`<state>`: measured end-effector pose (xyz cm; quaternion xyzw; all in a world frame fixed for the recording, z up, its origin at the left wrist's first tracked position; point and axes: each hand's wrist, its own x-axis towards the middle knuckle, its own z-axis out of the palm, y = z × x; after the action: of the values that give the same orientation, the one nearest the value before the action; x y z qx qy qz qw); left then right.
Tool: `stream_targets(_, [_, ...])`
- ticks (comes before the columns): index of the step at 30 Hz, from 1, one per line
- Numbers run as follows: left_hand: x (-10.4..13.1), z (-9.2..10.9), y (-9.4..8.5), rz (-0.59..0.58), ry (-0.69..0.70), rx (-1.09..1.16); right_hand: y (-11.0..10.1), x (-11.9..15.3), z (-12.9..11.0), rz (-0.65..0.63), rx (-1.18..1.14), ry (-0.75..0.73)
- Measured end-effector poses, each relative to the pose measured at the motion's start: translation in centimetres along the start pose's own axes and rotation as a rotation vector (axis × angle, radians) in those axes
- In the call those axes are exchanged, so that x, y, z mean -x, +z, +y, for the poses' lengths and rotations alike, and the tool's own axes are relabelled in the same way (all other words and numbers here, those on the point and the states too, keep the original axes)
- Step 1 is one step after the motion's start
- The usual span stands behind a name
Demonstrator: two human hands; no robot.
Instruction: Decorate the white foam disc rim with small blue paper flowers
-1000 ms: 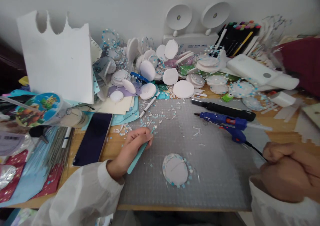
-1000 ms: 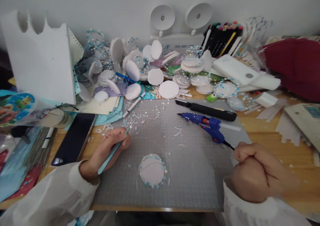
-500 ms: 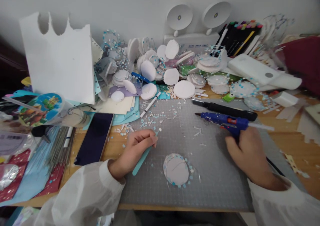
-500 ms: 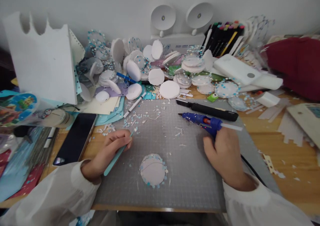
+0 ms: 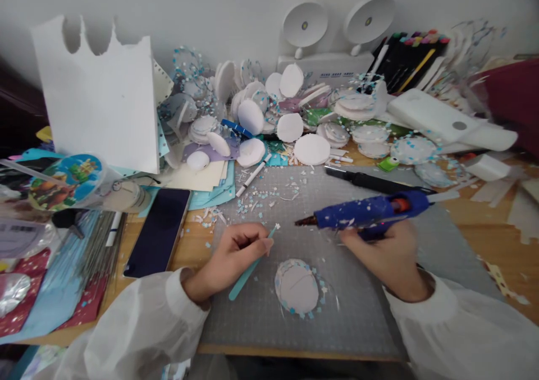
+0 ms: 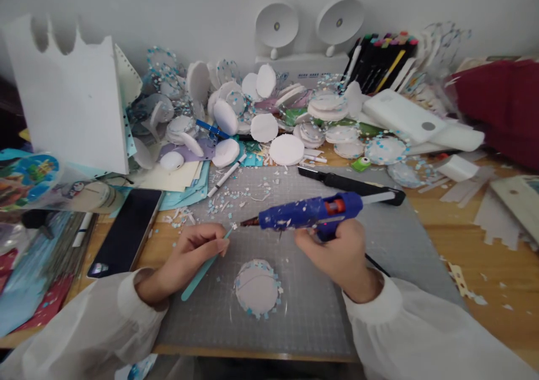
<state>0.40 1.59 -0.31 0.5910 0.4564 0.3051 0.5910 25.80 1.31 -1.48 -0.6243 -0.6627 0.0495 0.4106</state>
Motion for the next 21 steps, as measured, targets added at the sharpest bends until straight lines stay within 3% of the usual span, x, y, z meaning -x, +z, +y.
stream_targets(3, [0.01, 0.07, 0.0, -0.008, -0.001, -0.006, 0.31, 0.62, 0.11, -0.051, -0.065, -0.12])
stream_targets(9, [0.07, -0.16, 0.02, -0.058, -0.015, 0.026, 0.27, 0.62, 0.31, -0.166, -0.065, 0.046])
stream_targets(21, [0.04, 0.27, 0.12, -0.096, 0.002, 0.021, 0.68, 0.92, 0.29, -0.169, -0.05, 0.006])
